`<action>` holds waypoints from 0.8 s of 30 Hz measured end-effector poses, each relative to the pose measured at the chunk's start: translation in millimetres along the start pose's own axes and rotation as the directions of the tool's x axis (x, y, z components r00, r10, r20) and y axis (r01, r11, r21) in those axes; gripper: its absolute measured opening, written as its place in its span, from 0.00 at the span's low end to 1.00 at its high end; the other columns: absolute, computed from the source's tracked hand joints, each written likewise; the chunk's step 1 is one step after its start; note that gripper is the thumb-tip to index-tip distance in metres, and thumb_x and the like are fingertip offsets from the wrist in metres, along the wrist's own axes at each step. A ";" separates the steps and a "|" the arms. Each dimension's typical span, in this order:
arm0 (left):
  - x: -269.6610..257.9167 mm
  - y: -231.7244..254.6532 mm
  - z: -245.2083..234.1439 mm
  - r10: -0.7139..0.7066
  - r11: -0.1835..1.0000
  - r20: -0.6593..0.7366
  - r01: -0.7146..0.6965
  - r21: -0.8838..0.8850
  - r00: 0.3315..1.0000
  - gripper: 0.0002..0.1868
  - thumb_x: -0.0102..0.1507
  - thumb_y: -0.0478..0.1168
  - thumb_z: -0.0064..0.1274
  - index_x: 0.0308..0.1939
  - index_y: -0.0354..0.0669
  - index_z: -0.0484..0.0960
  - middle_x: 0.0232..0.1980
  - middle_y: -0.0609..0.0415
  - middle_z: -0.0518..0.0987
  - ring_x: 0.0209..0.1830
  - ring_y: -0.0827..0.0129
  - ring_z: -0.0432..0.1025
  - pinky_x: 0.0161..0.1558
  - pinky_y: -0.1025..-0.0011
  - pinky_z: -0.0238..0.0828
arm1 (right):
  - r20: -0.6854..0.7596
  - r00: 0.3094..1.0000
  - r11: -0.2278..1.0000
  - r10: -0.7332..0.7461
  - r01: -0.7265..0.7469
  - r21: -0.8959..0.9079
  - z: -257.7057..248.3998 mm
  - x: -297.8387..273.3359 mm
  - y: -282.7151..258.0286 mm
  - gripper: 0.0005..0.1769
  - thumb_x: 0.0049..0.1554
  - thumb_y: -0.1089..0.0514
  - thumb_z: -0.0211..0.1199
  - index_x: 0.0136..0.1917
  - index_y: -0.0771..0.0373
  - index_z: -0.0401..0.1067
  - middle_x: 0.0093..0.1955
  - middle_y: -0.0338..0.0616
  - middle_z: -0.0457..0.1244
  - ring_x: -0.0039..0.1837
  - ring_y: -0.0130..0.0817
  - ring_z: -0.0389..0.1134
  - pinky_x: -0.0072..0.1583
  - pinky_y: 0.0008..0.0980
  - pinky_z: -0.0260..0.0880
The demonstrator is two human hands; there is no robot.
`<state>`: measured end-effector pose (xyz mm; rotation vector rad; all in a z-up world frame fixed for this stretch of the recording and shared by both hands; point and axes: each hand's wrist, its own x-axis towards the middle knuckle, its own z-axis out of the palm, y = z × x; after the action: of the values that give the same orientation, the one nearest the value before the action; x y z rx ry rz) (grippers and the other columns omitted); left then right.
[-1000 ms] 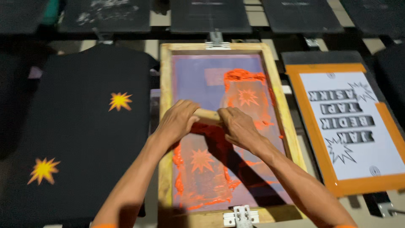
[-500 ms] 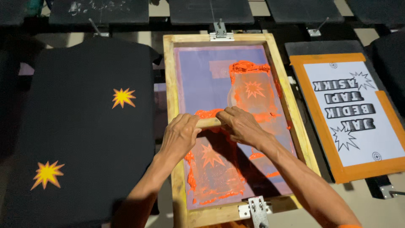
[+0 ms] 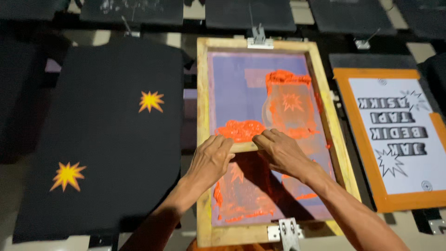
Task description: The person uses a squeegee to spread orange ink across a screen printing frame. They repeatedly pull the ink across the mesh to coat the design area, preparing the screen for printing onto the black t-shirts positioned below.
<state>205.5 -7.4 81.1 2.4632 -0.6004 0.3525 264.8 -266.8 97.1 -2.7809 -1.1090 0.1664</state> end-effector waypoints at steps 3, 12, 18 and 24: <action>4.4 -8.0 10.0 0.044 0.998 -0.011 -0.043 0.035 0.999 0.15 0.59 0.37 0.60 0.50 0.42 0.78 0.38 0.48 0.74 0.41 0.50 0.73 0.43 0.57 0.74 | -0.041 0.999 0.999 -0.023 0.022 -0.027 22.5 7.4 15.4 0.30 0.45 0.57 0.70 0.60 0.52 0.65 0.50 0.41 0.61 0.56 0.45 0.65 0.59 0.41 0.69; 24.1 -23.5 11.9 -0.016 1.000 0.024 0.016 0.002 1.000 0.14 0.59 0.36 0.60 0.49 0.43 0.78 0.39 0.49 0.74 0.44 0.49 0.73 0.47 0.57 0.74 | -0.061 0.998 1.000 0.010 -0.008 0.023 20.6 22.7 18.7 0.31 0.38 0.61 0.72 0.55 0.54 0.65 0.50 0.44 0.63 0.55 0.47 0.66 0.58 0.43 0.70; 28.6 -26.3 12.5 -0.038 0.999 0.123 0.034 0.032 0.992 0.14 0.60 0.38 0.59 0.50 0.43 0.78 0.41 0.48 0.74 0.47 0.49 0.73 0.50 0.56 0.73 | 0.022 0.999 0.996 0.042 -0.044 0.074 9.4 25.8 17.6 0.29 0.41 0.59 0.73 0.55 0.53 0.64 0.52 0.44 0.62 0.57 0.49 0.66 0.59 0.45 0.70; 38.5 -27.9 6.8 -0.072 0.996 0.228 0.082 -0.032 0.971 0.13 0.61 0.37 0.58 0.49 0.43 0.78 0.41 0.46 0.75 0.49 0.47 0.73 0.53 0.55 0.73 | 0.040 0.996 0.992 0.081 -0.084 0.091 11.6 34.5 26.9 0.18 0.47 0.56 0.70 0.47 0.53 0.65 0.47 0.43 0.65 0.54 0.48 0.69 0.57 0.45 0.71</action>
<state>253.3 -3.9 76.8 2.4970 -0.5962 0.0269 306.0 -261.2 79.3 -2.7531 -0.9683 0.2705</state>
